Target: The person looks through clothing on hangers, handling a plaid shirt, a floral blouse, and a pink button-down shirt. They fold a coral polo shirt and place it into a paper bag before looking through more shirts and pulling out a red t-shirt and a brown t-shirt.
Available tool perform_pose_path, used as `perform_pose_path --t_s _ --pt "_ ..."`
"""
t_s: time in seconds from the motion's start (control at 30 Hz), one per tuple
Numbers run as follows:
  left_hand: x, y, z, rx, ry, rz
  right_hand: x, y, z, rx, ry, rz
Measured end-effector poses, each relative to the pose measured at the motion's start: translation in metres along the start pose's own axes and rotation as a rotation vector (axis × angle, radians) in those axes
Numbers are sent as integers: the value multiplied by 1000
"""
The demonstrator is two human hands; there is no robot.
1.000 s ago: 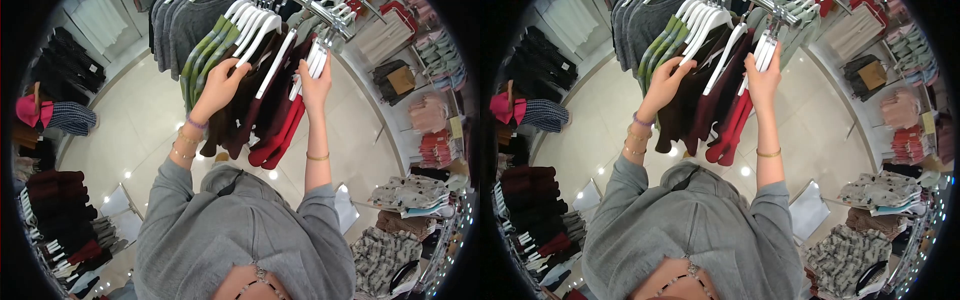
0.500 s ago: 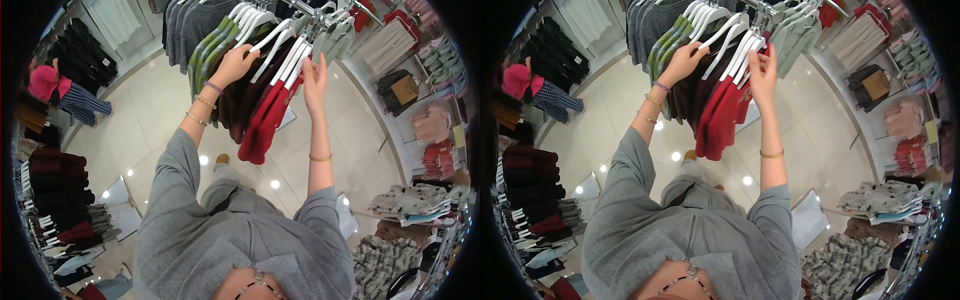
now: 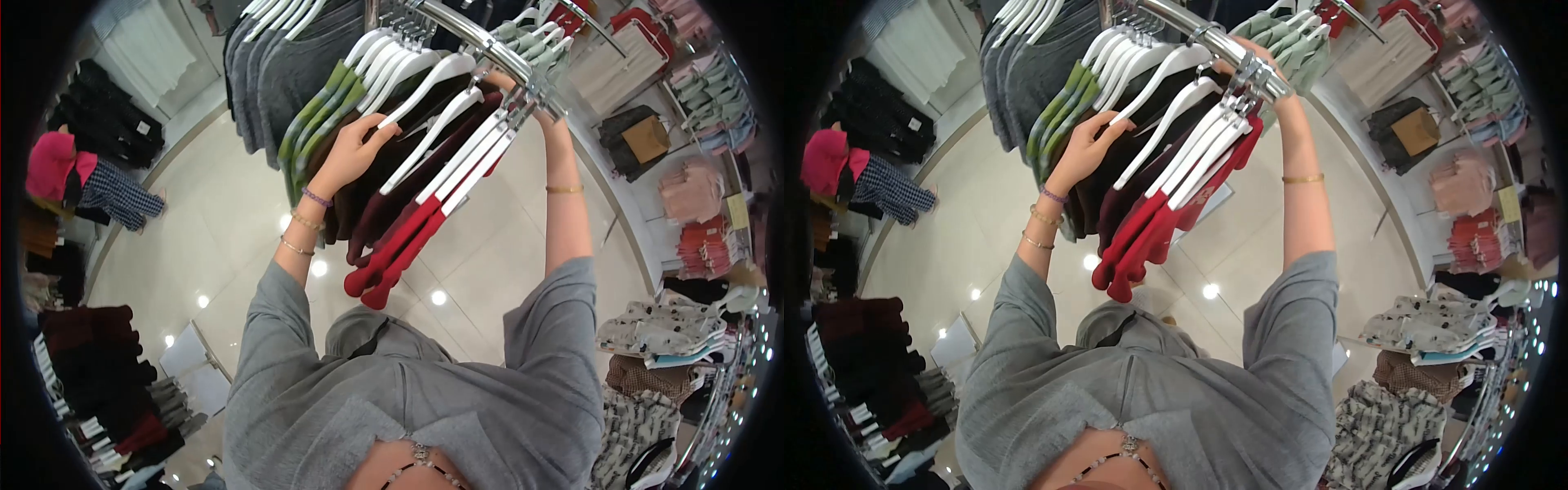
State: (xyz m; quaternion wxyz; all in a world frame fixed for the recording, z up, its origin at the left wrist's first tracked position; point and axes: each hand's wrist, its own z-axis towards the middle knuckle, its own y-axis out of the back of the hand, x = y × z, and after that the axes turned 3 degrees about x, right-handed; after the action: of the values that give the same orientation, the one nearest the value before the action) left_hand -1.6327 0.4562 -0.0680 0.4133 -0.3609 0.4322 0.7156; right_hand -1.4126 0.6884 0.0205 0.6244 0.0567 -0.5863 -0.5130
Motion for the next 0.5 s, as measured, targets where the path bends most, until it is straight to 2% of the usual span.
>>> perform_pose_path --t_s 0.13,0.17,0.23,0.3,0.33,0.4,0.47,0.5 --pt "0 4 23 131 24 -20 -60 -6 13 123 -85 232" --pt "4 1 26 88 -2 24 -70 -5 10 156 -109 293" --pt "-1 -7 29 -23 -55 101 -86 8 1 220 -20 169" --pt "-21 -9 26 -172 -133 155 -56 18 -4 -95 -117 83" --pt "-32 -9 21 -232 -156 191 -8 32 -7 -128 -367 3" --pt "-65 -11 5 -296 -213 246 -92 94 -7 -140 -349 -73" --pt "-97 -23 -17 -335 -194 181 -107 142 -27 -378 -229 -228" --pt "-105 -31 -26 -303 -236 179 -97 165 -36 -371 -246 -260"
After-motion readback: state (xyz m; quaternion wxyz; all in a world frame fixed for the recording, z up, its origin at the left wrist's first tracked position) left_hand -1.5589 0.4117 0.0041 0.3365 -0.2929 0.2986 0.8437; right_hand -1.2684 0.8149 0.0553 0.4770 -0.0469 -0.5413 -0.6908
